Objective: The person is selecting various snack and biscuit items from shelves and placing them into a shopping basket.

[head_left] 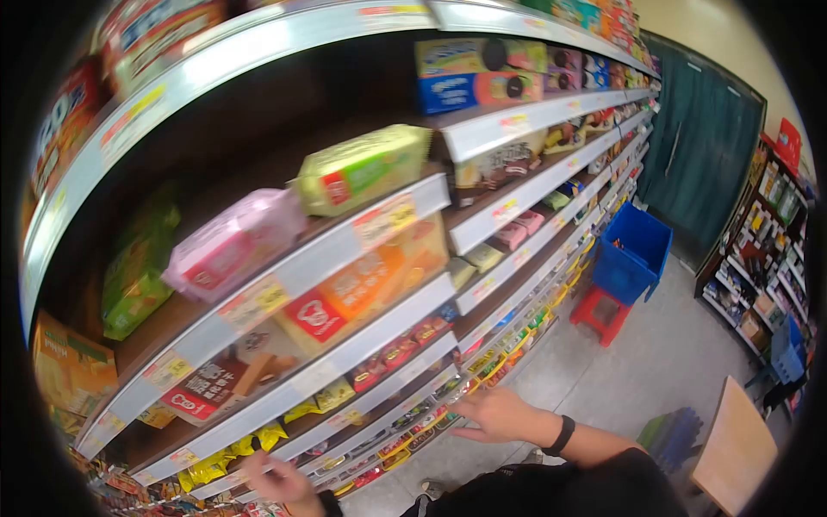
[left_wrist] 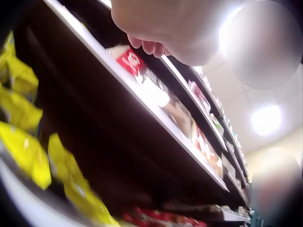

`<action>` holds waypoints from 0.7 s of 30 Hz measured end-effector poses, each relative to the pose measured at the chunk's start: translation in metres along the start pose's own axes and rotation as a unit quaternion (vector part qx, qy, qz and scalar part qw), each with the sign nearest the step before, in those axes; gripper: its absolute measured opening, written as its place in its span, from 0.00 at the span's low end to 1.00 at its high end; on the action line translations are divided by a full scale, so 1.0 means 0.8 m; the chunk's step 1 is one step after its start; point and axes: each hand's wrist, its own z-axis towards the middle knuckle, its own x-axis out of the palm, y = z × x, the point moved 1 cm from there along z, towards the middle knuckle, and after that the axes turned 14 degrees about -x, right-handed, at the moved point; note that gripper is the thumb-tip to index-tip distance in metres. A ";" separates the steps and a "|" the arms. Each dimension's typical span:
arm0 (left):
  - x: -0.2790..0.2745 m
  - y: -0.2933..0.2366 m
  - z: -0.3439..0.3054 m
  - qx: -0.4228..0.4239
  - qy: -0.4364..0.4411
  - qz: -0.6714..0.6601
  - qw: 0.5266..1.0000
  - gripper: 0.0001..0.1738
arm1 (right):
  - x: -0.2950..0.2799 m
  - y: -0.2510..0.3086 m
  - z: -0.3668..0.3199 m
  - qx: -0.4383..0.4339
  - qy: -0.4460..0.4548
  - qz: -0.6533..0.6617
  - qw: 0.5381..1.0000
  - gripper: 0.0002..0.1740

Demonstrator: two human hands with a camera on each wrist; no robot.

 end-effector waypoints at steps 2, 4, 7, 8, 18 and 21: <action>0.048 -0.062 -0.051 0.003 0.192 -0.005 0.981 0.09 | 0.002 -0.022 -0.093 0.111 0.251 0.019 0.962 0.24; 0.099 -0.119 -0.098 0.014 0.389 -0.024 0.921 0.09 | -0.004 -0.039 -0.194 0.199 0.369 0.037 0.907 0.27; 0.164 -0.235 -0.158 0.026 0.492 -0.081 0.866 0.10 | -0.045 -0.058 -0.329 0.263 0.342 0.063 0.900 0.27; 0.183 -0.278 -0.174 0.015 0.513 -0.101 0.853 0.11 | -0.062 -0.062 -0.365 0.280 0.304 0.080 0.907 0.27; 0.378 -0.663 -0.245 0.207 0.512 -0.232 0.801 0.16 | -0.218 -0.125 -0.560 0.419 0.032 0.027 0.907 0.27; 0.429 -0.713 -0.255 0.140 0.471 -0.255 0.833 0.18 | -0.235 -0.157 -0.604 0.424 -0.023 -0.001 0.906 0.25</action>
